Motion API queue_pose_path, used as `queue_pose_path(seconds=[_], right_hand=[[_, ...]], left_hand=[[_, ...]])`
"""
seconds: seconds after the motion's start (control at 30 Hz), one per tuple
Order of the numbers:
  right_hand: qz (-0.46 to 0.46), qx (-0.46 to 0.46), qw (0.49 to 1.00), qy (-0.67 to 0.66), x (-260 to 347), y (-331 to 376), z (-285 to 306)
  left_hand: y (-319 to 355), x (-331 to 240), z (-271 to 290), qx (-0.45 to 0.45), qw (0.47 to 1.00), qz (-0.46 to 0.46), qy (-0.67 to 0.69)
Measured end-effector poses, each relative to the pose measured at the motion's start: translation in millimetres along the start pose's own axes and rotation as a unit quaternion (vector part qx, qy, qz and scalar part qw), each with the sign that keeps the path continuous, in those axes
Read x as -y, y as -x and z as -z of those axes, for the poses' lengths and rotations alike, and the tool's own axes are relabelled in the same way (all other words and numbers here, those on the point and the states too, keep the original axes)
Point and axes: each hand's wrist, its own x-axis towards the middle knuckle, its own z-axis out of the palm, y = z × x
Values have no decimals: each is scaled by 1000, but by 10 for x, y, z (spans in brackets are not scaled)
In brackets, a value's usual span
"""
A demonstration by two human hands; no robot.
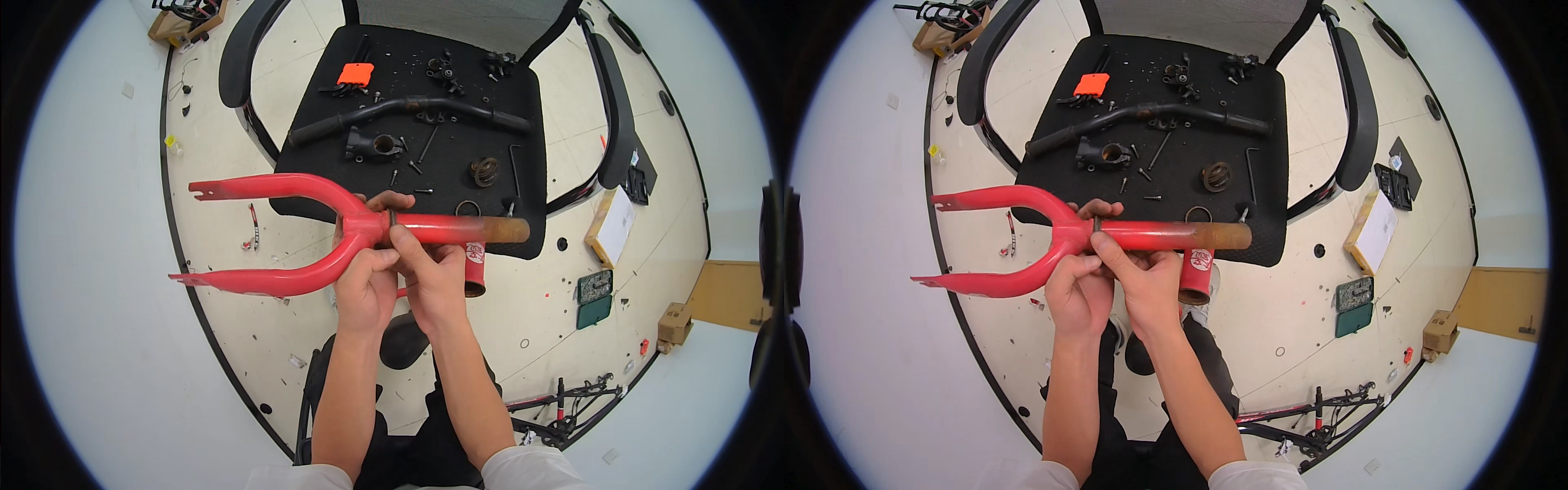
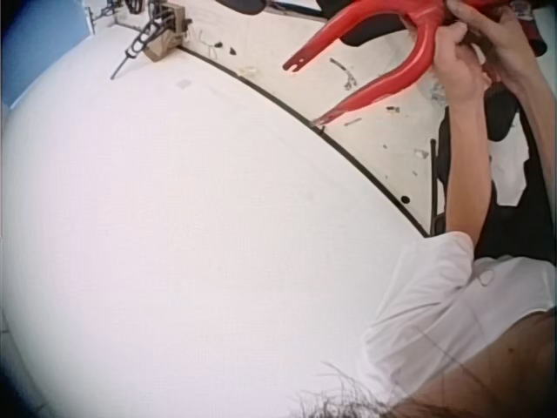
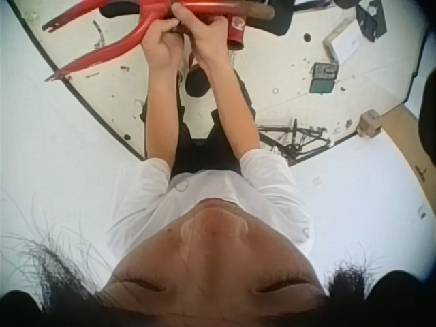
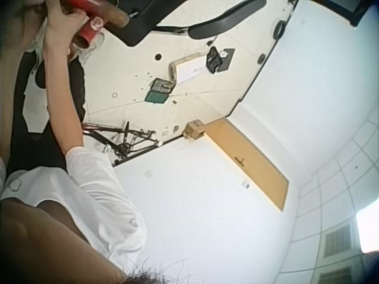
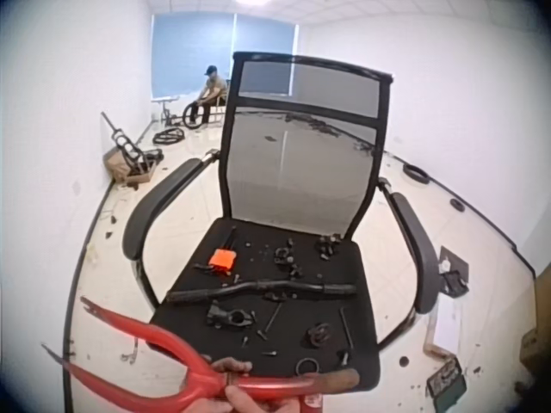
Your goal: The person assembles a red bicycle fork by inserting a metal tube and securing it with a metal ring and a black clamp. They manipulate the components by hand, adjusting the position of the tube and tightening the clamp to hold everything in place.
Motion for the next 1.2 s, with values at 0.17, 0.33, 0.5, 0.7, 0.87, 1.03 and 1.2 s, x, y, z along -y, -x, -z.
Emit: queue_pose_path(seconds=[0.17, 0.33, 0.5, 0.7, 0.87, 1.03, 1.2], right_hand=[[-23, 21, 999, -36, 0, -47, 67], [-52, 57, 995, -67, 83, -50, 142], [-71, 69, 992, -77, 60, -66, 187], [-59, 81, 994, -49, 25, -51, 134], [-47, 85, 994, 49, 11, -33, 150], [-9, 54, 998, 30, 79, 32, 18], [43, 97, 990, 98, 107, 47, -17]], left_hand=[[6, 59, -8, 15, 997, -30, -70], [-2, 73, 74, 77, 994, -64, -34], [12, 77, 1, 50, 996, -67, -40], [7, 104, 33, 9, 990, -90, -107], [66, -37, 13, -7, 996, -16, -83], [60, -111, 126, -19, 999, 31, -9], [60, -160, 206, 2, 996, 39, 75]])
